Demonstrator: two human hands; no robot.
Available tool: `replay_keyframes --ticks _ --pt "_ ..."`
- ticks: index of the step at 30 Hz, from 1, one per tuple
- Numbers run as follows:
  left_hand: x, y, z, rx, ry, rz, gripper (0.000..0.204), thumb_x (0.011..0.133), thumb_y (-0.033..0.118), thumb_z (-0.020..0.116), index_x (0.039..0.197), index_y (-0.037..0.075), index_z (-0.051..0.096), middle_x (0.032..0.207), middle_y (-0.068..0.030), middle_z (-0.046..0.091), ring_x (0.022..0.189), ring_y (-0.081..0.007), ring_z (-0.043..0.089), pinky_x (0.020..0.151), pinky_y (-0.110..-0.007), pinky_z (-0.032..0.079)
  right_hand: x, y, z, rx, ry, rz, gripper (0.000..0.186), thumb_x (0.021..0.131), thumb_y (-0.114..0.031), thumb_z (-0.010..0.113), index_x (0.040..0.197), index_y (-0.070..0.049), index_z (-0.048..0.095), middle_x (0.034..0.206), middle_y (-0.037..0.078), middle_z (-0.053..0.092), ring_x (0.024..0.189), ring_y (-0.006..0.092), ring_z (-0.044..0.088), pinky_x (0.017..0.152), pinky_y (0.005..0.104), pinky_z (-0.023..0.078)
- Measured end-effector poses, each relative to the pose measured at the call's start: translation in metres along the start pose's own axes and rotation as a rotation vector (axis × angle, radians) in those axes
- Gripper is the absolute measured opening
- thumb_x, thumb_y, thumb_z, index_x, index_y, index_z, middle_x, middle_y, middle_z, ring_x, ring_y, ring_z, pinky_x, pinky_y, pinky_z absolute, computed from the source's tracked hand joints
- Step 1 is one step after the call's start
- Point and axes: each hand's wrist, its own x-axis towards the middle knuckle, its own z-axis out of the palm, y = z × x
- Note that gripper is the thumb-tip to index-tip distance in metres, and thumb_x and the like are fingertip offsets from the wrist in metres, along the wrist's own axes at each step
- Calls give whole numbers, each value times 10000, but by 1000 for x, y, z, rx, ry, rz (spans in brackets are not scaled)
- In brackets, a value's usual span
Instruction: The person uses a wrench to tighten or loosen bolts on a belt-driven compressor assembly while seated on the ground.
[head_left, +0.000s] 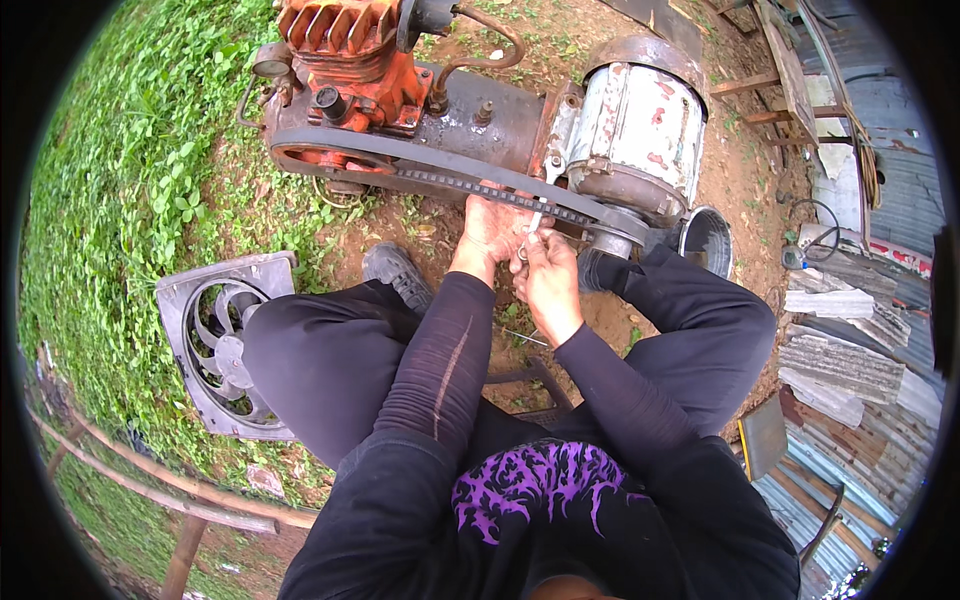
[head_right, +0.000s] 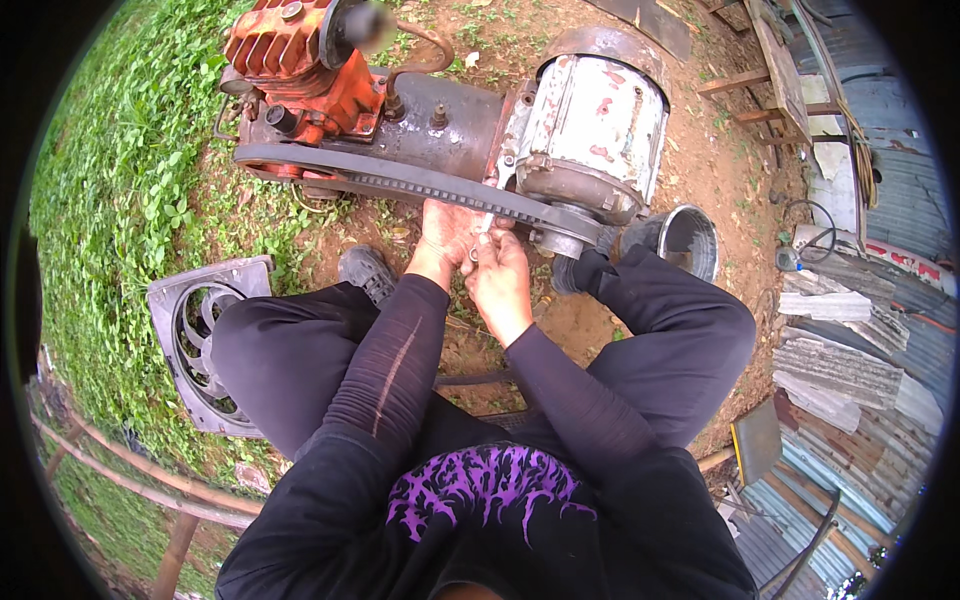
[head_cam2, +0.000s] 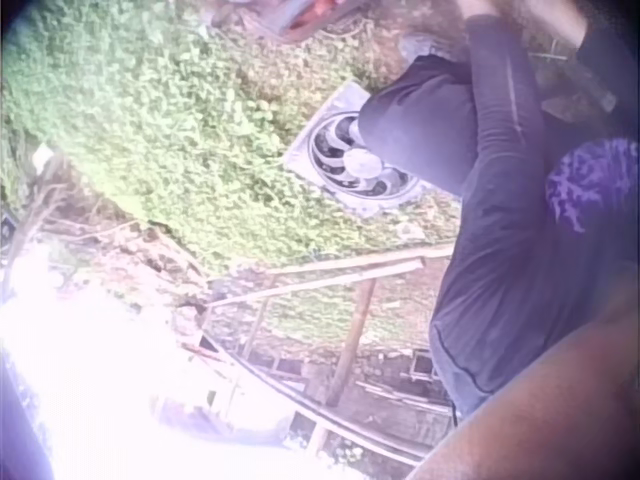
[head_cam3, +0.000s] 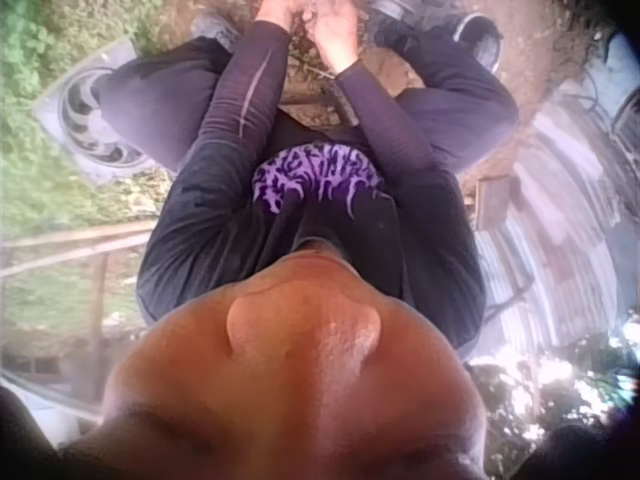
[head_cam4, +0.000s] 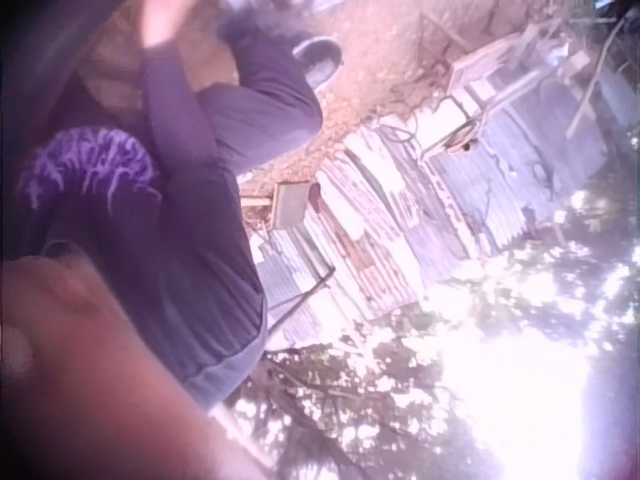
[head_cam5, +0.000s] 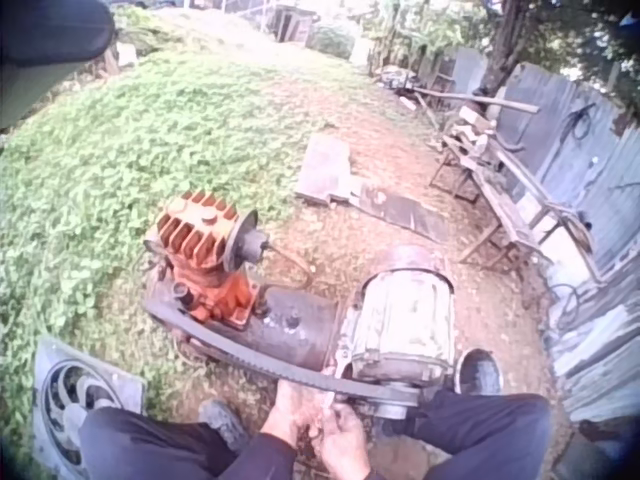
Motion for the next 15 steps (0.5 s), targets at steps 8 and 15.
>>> replay_keyframes --ticks 8,15 --pt "1 -3 -4 -48 -10 29 430 899 403 436 998 0 548 953 -186 606 783 -348 565 631 -482 471 2 12 26 164 84 -56 157 1054 -165 351 1037 -49 456 699 17 491 485 73 413 409 220 334" --pt "2 -9 -2 -9 90 91 466 878 405 459 1074 -10 533 957 -196 603 726 -349 573 635 -470 515 1 13 13 97 39 -85 177 1054 -146 343 1127 -59 478 703 1 479 494 66 387 416 215 318"
